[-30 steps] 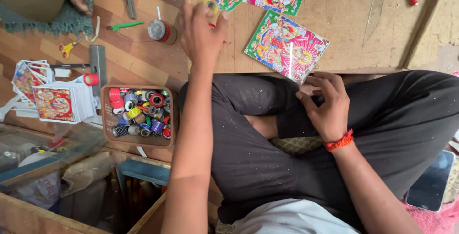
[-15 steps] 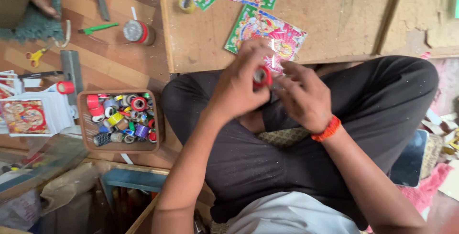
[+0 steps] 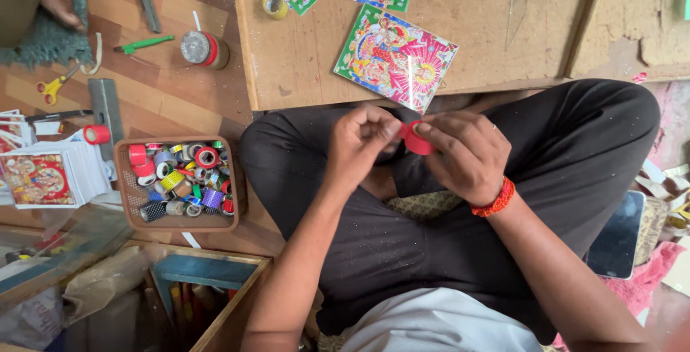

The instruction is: The person sits on the floor and wraps red patterned tape around the edges of small decorated picture plaques, pressing the tape down along each side and trimming the excess with a small blade. They set finished plaques on the table with others and pick up the next one to repeat the process.

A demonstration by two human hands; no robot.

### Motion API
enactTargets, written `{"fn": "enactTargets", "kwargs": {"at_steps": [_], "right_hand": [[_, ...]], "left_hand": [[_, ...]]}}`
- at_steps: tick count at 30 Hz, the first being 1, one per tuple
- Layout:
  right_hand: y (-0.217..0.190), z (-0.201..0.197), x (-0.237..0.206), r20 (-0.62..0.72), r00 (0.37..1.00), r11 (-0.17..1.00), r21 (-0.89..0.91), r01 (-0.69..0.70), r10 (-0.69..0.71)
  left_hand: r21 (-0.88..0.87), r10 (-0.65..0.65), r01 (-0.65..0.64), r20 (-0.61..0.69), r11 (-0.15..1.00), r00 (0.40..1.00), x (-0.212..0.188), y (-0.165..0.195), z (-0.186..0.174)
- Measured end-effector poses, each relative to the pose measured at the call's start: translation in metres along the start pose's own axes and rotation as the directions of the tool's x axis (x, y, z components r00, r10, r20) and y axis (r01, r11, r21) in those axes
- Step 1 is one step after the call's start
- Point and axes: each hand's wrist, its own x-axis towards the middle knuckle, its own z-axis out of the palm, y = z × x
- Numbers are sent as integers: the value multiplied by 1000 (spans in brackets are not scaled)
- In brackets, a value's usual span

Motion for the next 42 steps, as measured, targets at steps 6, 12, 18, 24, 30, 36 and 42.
{"fn": "enactTargets", "kwargs": {"at_steps": [6,12,18,24,30,36,42], "right_hand": [[20,0,-5,337,941,993,-116,8,32],[35,6,-11,459,878,978,-202,-43,133],[40,9,-13,513,840,969,-239,-59,178],[41,7,-9,514,835,975,-193,-108,195],[38,6,-5,525,833,976,-203,-77,175],[36,6,-9,540,839,979,-200,48,69],[44,6,-10,537,840,971,-233,53,83]], "left_hand": [[623,466,-267,-180,736,866,39,14,-62],[743,490,-163,-244,649,837,66,18,-78],[775,467,-106,-259,622,846,69,19,-72],[789,471,-105,-250,606,846,73,21,-71],[797,480,-106,-245,594,842,72,21,-70],[808,456,-72,-253,585,853,74,21,-68],[838,388,-3,-249,545,887,78,23,-72]]}}
